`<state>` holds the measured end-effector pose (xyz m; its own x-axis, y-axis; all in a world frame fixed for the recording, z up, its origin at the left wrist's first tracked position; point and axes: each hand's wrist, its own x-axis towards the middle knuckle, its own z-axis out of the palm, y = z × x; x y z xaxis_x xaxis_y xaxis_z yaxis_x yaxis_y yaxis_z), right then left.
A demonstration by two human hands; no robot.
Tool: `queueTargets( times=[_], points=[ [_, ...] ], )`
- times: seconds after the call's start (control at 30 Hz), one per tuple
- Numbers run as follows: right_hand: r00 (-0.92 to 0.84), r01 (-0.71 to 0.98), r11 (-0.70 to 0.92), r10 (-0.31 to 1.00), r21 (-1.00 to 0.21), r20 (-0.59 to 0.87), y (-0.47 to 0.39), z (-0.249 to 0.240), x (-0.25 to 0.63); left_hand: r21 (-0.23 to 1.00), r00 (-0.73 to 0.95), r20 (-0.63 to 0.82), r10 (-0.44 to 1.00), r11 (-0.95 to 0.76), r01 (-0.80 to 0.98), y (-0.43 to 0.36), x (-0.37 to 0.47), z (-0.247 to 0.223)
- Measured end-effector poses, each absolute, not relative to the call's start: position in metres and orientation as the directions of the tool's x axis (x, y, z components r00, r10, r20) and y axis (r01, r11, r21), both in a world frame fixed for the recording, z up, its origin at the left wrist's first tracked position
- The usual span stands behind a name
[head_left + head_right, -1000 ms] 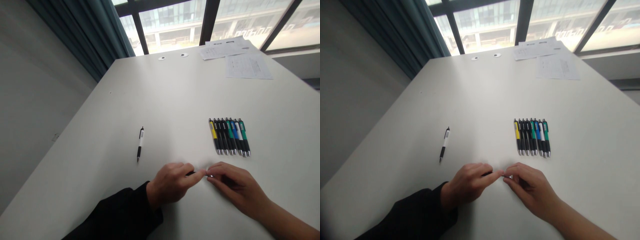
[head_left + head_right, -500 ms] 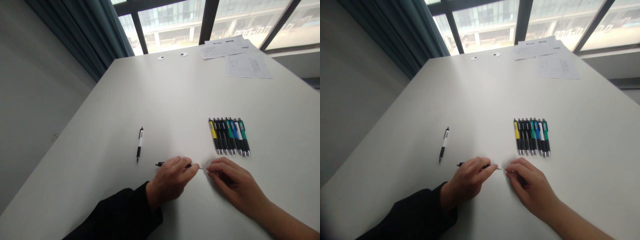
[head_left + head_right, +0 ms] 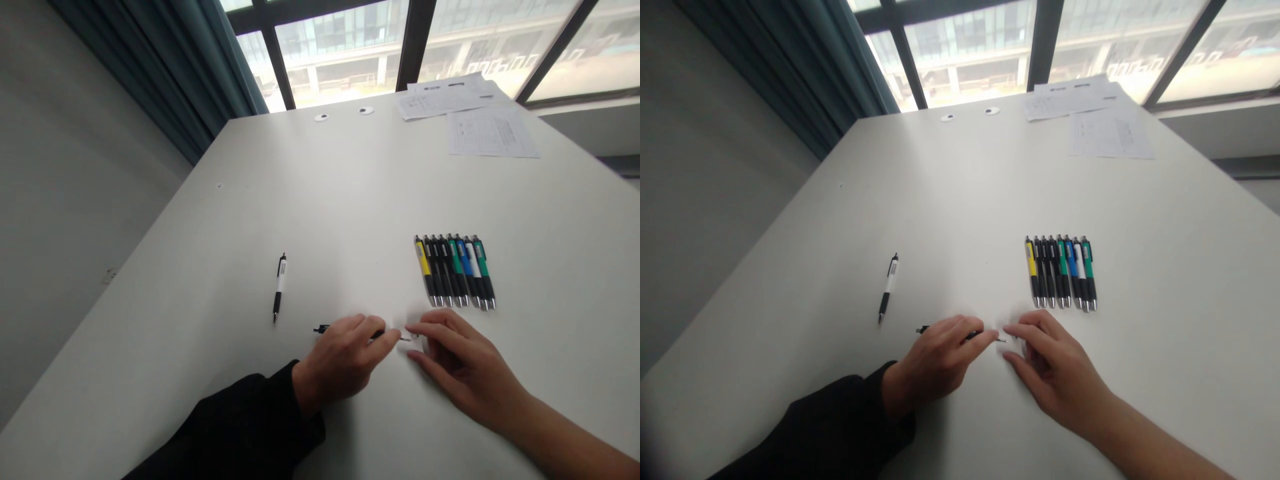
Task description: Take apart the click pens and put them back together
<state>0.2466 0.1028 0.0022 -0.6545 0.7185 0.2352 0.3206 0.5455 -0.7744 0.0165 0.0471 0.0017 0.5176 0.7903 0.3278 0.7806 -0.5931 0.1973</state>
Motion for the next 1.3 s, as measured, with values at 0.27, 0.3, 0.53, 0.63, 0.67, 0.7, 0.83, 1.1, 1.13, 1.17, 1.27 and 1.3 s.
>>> queueTargets(
  times=[0.27, 0.3, 0.53, 0.63, 0.67, 0.7, 0.83, 1.1, 1.13, 1.17, 1.27, 1.3],
  points=[
    [-0.698, 0.235, 0.574, 0.662, -0.784, 0.275, 0.103, 0.010, 0.247, 0.175, 0.477, 0.417, 0.774, -0.584, 0.793, 0.049, 0.016, 0.005],
    [-0.694, 0.235, 0.573, 0.664, -0.786, 0.277, 0.104, 0.011, 0.248, 0.172, 0.462, 0.423, 0.780, -0.570, 0.804, 0.049, 0.015, 0.005],
    [-0.728, 0.284, 0.640, 0.629, -0.713, 0.274, 0.113, 0.010, 0.261, 0.207, 0.375, 0.415, 0.829, -0.488, 0.848, 0.052, 0.010, 0.004],
    [-0.754, 0.331, 0.675, 0.609, -0.659, 0.246, 0.116, 0.008, 0.265, 0.225, 0.357, 0.414, 0.837, -0.475, 0.851, 0.053, 0.010, 0.004],
    [-0.756, 0.343, 0.676, 0.611, -0.652, 0.235, 0.117, 0.008, 0.265, 0.228, 0.363, 0.410, 0.837, -0.479, 0.848, 0.053, 0.011, 0.004],
    [-0.758, 0.351, 0.676, 0.612, -0.648, 0.228, 0.117, 0.008, 0.265, 0.229, 0.370, 0.404, 0.836, -0.485, 0.844, 0.052, 0.011, 0.004],
    [-0.743, 0.378, 0.661, 0.634, -0.648, 0.214, 0.117, 0.008, 0.262, 0.221, 0.401, 0.383, 0.832, -0.504, 0.835, 0.052, 0.010, 0.002],
    [-0.728, 0.384, 0.662, 0.646, -0.644, 0.231, 0.118, 0.011, 0.263, 0.182, 0.468, 0.372, 0.801, -0.558, 0.810, 0.051, 0.012, 0.002],
    [-0.728, 0.381, 0.670, 0.642, -0.637, 0.240, 0.117, 0.012, 0.264, 0.173, 0.484, 0.375, 0.791, -0.572, 0.802, 0.050, 0.014, 0.002],
    [-0.735, 0.369, 0.683, 0.629, -0.630, 0.252, 0.115, 0.012, 0.264, 0.165, 0.500, 0.378, 0.779, -0.588, 0.792, 0.049, 0.016, 0.002],
    [-0.763, 0.313, 0.735, 0.572, -0.601, 0.301, 0.110, 0.013, 0.263, 0.145, 0.545, 0.389, 0.743, -0.634, 0.760, 0.046, 0.022, 0.005],
    [-0.770, 0.294, 0.753, 0.551, -0.589, 0.320, 0.109, 0.013, 0.262, 0.136, 0.557, 0.392, 0.733, -0.645, 0.752, 0.046, 0.024, 0.005]
  ],
)
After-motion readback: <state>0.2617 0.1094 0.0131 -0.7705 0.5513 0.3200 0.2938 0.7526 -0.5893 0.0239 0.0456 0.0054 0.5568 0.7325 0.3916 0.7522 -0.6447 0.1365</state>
